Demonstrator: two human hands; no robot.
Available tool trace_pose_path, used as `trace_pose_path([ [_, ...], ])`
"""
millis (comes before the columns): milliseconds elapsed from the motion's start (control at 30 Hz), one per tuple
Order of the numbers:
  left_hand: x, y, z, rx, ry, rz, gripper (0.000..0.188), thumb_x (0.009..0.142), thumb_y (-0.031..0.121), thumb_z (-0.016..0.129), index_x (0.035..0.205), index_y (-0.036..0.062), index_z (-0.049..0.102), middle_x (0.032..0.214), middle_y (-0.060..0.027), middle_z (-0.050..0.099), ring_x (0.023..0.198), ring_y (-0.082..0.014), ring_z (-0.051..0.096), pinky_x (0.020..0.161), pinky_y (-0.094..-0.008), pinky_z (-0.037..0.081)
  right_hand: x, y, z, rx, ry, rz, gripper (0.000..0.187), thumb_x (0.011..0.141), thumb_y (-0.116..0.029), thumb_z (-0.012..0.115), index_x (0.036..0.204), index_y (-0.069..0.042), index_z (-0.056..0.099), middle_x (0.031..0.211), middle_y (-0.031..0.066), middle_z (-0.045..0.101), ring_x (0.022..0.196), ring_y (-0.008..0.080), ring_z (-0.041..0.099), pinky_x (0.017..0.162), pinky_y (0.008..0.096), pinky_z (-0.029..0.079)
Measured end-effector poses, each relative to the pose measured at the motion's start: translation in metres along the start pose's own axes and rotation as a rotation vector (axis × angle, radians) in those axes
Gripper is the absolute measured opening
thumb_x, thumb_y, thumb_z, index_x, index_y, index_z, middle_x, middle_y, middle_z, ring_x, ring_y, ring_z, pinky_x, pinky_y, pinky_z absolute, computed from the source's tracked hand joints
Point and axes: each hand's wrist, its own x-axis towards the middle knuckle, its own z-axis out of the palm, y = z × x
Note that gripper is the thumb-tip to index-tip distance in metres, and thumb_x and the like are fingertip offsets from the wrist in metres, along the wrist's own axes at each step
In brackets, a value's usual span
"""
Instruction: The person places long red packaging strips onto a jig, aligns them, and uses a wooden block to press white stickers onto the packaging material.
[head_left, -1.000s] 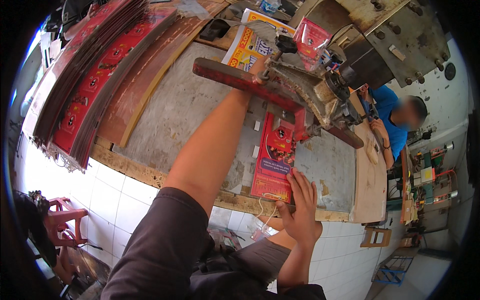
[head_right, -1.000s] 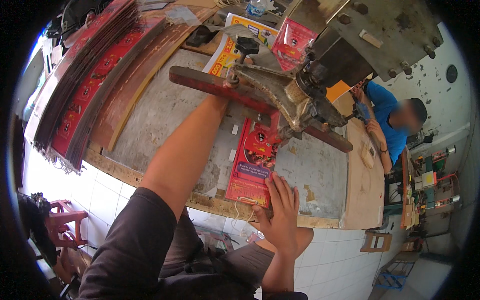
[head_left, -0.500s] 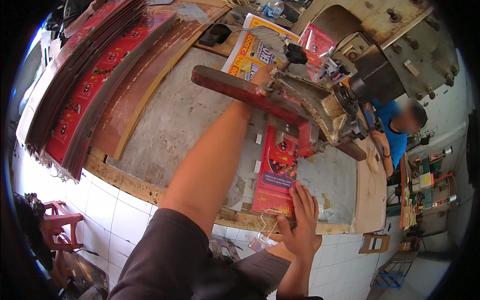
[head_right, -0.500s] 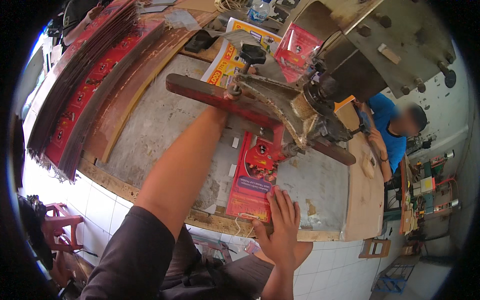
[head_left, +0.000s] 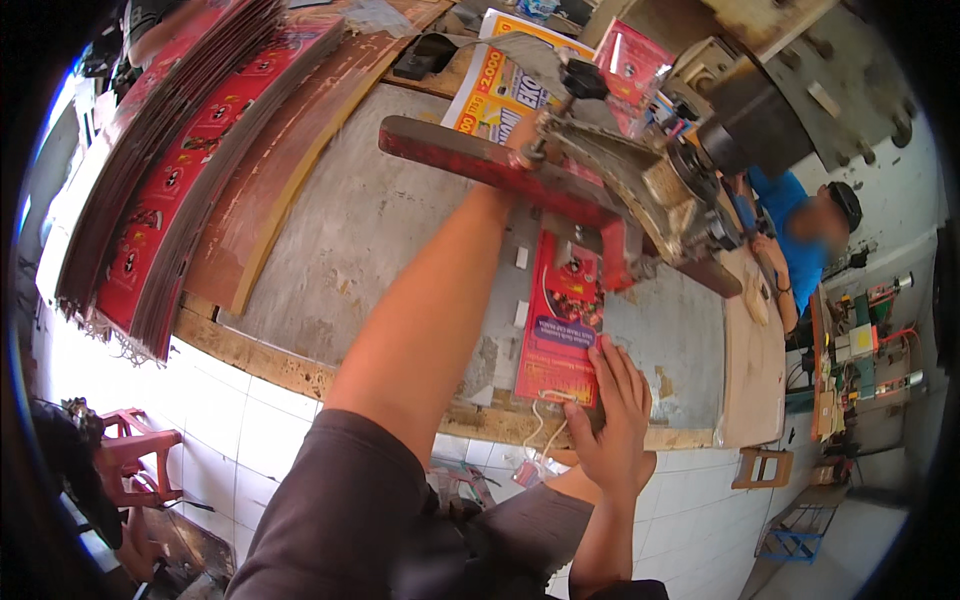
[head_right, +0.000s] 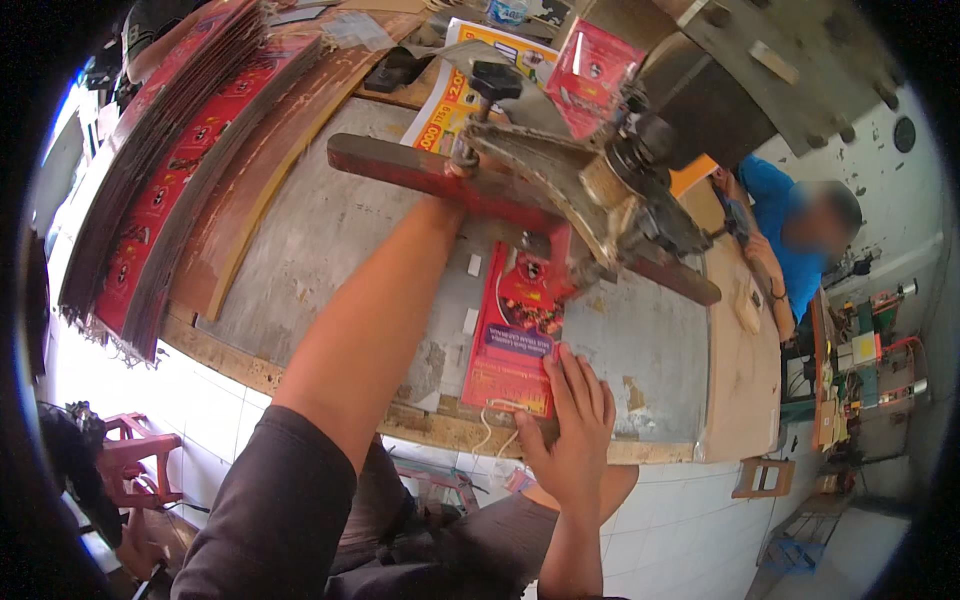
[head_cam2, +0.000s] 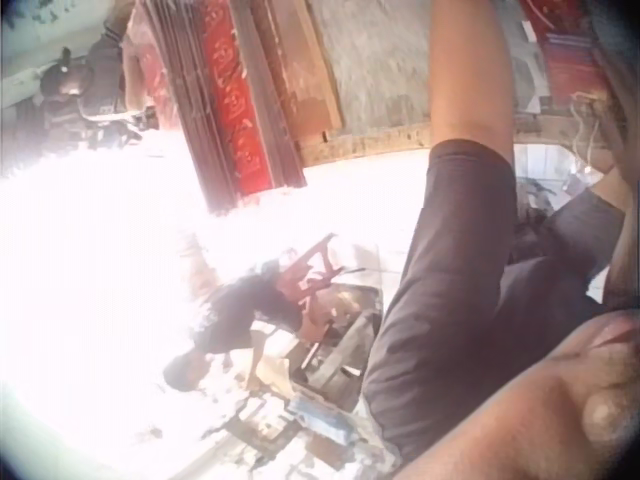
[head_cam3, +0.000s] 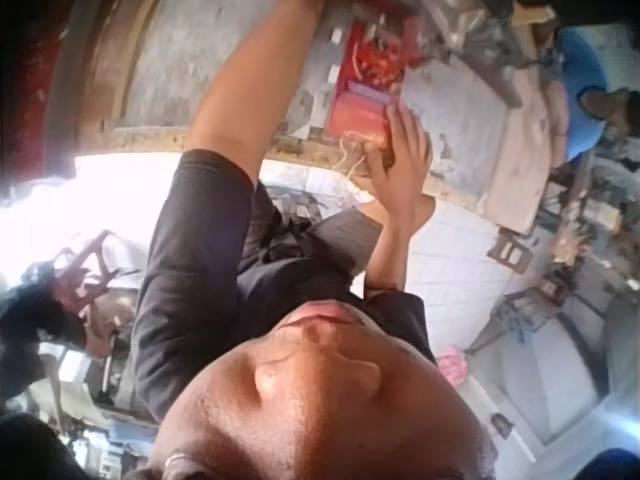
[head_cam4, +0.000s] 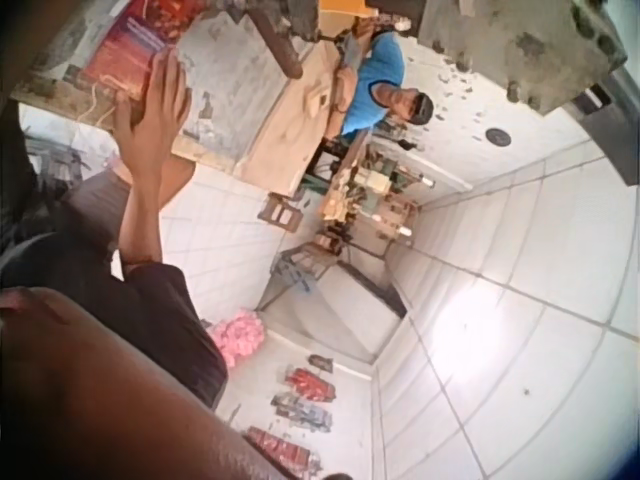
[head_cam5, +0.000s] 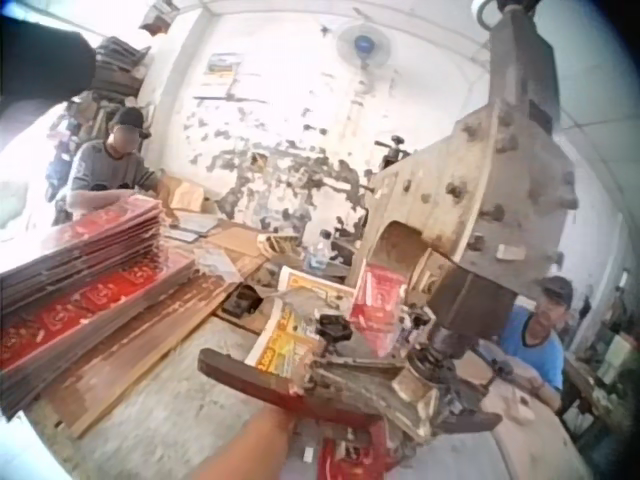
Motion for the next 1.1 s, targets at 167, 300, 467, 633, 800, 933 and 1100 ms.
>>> trace_pose_path([
  [167,-0.015,0.011,-0.007,0.431,0.061,0.131,0.046,0.096,0.028,0.07,0.136,0.0058,0.066,0.129,-0.0167,0.074,0.119,-0.0349,0.07,0.107,-0.0449,0.053,-0.001,0.003,-0.001,-0.014,0.041,-0.002,0.07,0.1,-0.04,0.073,0.161,-0.01,0.058,0.17,0.0122,0.053,0.158,0.035,0.046,0.131,0.0577,0.026],
  [300,-0.059,0.031,-0.053,0.828,0.093,0.197,0.045,0.099,0.031,0.066,0.136,0.0068,0.066,0.135,-0.0178,0.072,0.128,-0.0378,0.067,0.112,-0.047,0.051,0.0,0.002,0.002,-0.004,0.086,-0.041,0.068,0.101,-0.04,0.072,0.16,-0.008,0.059,0.169,0.012,0.053,0.157,0.0348,0.046,0.13,0.0581,0.028],
  [467,-0.11,0.106,-0.128,1.294,-0.42,0.101,0.036,0.103,0.02,0.058,0.133,0.0042,0.07,0.146,-0.0238,0.067,0.141,-0.0434,0.058,0.119,-0.052,0.046,-0.004,0.008,0.015,0.022,0.132,-0.08,0.066,0.105,-0.043,0.068,0.16,-0.007,0.057,0.17,0.0117,0.052,0.157,0.0344,0.045,0.131,0.059,0.028],
  [633,-0.195,0.276,-0.121,0.85,-0.402,-0.243,0.056,0.109,0.029,0.064,0.157,0.0023,0.058,0.159,-0.0255,0.057,0.149,-0.0436,0.052,0.126,-0.0485,0.041,-0.011,0.022,0.009,-0.022,0.163,-0.063,0.067,0.106,-0.045,0.067,0.16,-0.007,0.056,0.172,0.0114,0.05,0.16,0.0321,0.043,0.133,0.0577,0.027],
  [800,-0.268,0.335,-0.096,0.675,-0.32,0.022,0.054,0.101,0.02,0.073,0.152,0.0049,0.062,0.158,-0.0197,0.059,0.15,-0.0413,0.053,0.126,-0.0515,0.04,-0.012,0.015,0.014,0.001,0.175,-0.087,0.066,0.105,-0.045,0.068,0.157,-0.006,0.059,0.17,0.0112,0.053,0.159,0.0322,0.045,0.132,0.0584,0.029],
  [933,-0.28,0.343,-0.07,0.749,-0.295,0.115,0.056,0.097,0.024,0.079,0.149,0.0082,0.066,0.155,-0.0138,0.063,0.149,-0.0387,0.054,0.125,-0.0542,0.04,-0.014,0.022,0.018,-0.011,0.203,-0.117,0.065,0.105,-0.046,0.069,0.155,-0.006,0.061,0.168,0.011,0.054,0.159,0.0319,0.046,0.131,0.0595,0.031],
  [1100,-0.284,0.339,-0.07,0.828,-0.354,0.148,0.053,0.097,0.033,0.08,0.145,0.014,0.071,0.156,-0.0088,0.065,0.15,-0.0346,0.055,0.126,-0.0548,0.038,-0.016,0.024,0.018,0.006,0.205,-0.128,0.064,0.104,-0.045,0.071,0.155,-0.007,0.062,0.168,0.0104,0.055,0.159,0.0315,0.046,0.132,0.0594,0.03],
])
